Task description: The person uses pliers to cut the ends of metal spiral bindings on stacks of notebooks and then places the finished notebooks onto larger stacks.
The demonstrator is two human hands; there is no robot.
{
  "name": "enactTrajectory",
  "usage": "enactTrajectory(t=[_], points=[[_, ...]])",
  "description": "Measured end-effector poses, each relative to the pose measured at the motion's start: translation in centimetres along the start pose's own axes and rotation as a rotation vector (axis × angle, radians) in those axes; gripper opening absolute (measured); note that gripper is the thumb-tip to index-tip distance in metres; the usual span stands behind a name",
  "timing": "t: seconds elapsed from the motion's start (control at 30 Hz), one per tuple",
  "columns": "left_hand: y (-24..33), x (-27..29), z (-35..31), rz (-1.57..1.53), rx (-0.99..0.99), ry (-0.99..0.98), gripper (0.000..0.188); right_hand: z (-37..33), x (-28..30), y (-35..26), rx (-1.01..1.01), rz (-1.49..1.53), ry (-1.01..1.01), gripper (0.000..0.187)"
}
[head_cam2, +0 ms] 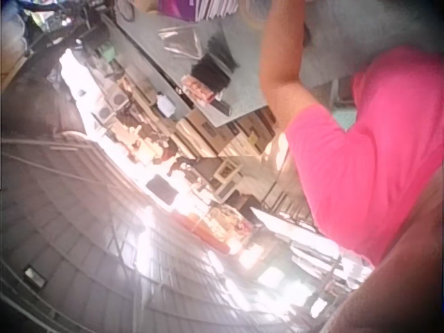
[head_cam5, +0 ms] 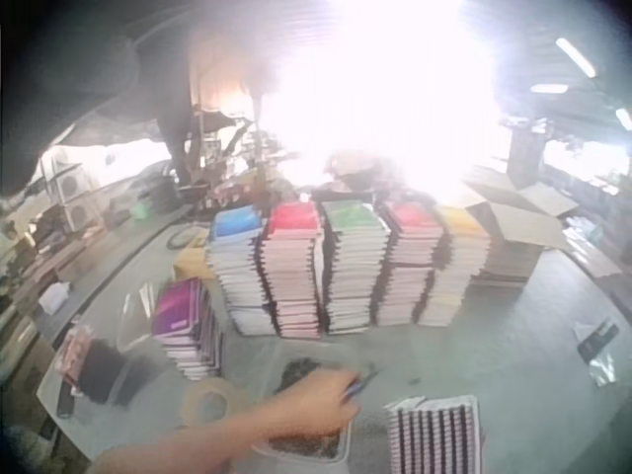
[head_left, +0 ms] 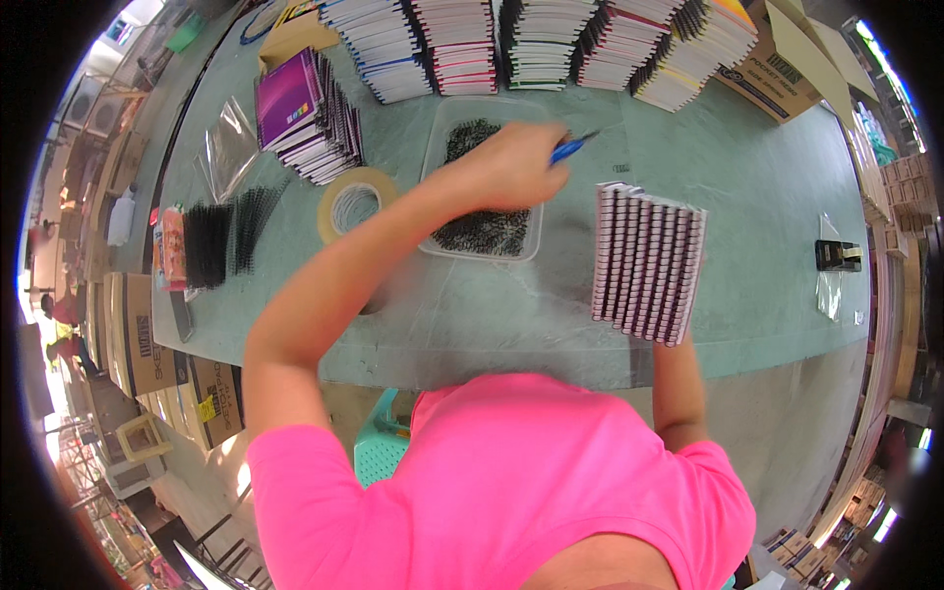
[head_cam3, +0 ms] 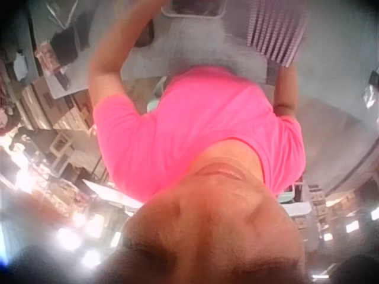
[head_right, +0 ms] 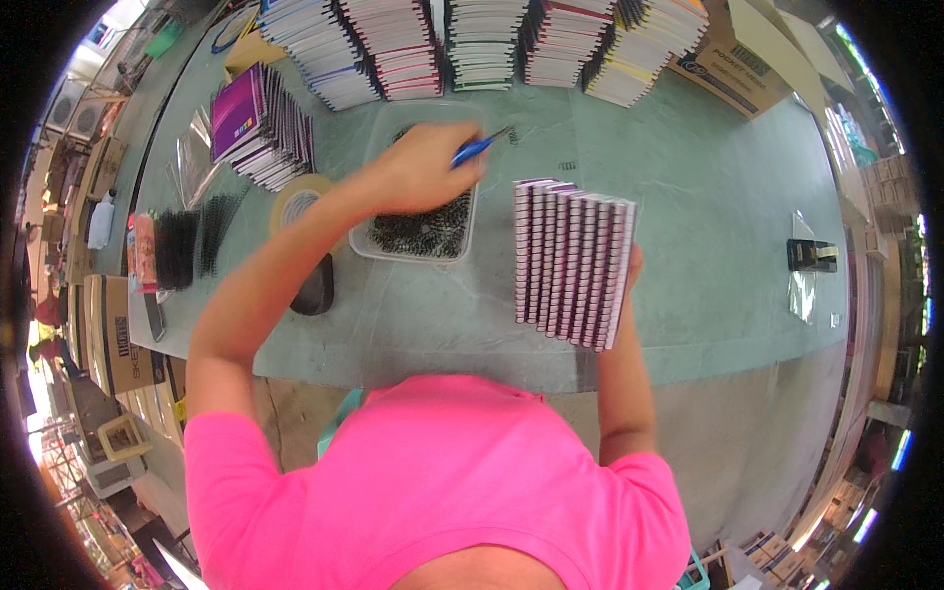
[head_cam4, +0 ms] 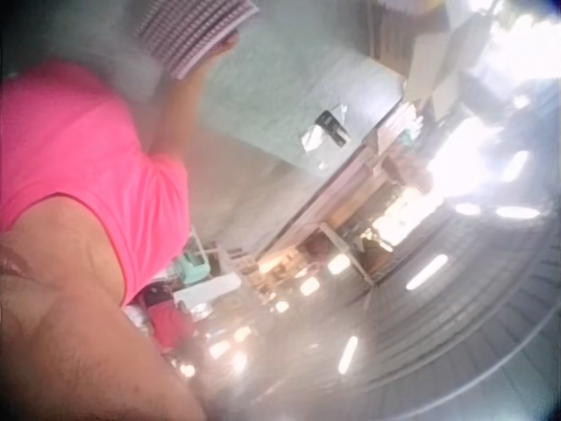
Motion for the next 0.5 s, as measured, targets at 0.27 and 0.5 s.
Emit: enactTrajectory(t=[0.27, 0.5], points=[[-10.5, -10.9, 14.4, 0.524, 0.31, -0.21, 0.035, -5.6, 5.9, -3.9, 0.3, -0.024, 0.372, 0.042], [-8.9, -15.0, 16.1, 0.239, 0.249, -0.125, 0.025, -10.1, 9.0, -6.1, 0.46, 0.01, 0.55, 0.038]])
Point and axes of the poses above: each hand's wrist, its own z-axis towards the middle knuckle, its own x-axis out of the back of the hand, y = z × x, the point moved 10 cm from there along z, towards the middle knuckle, and after that the axes turned 8 degrees about -x, right-handed, at the moved point
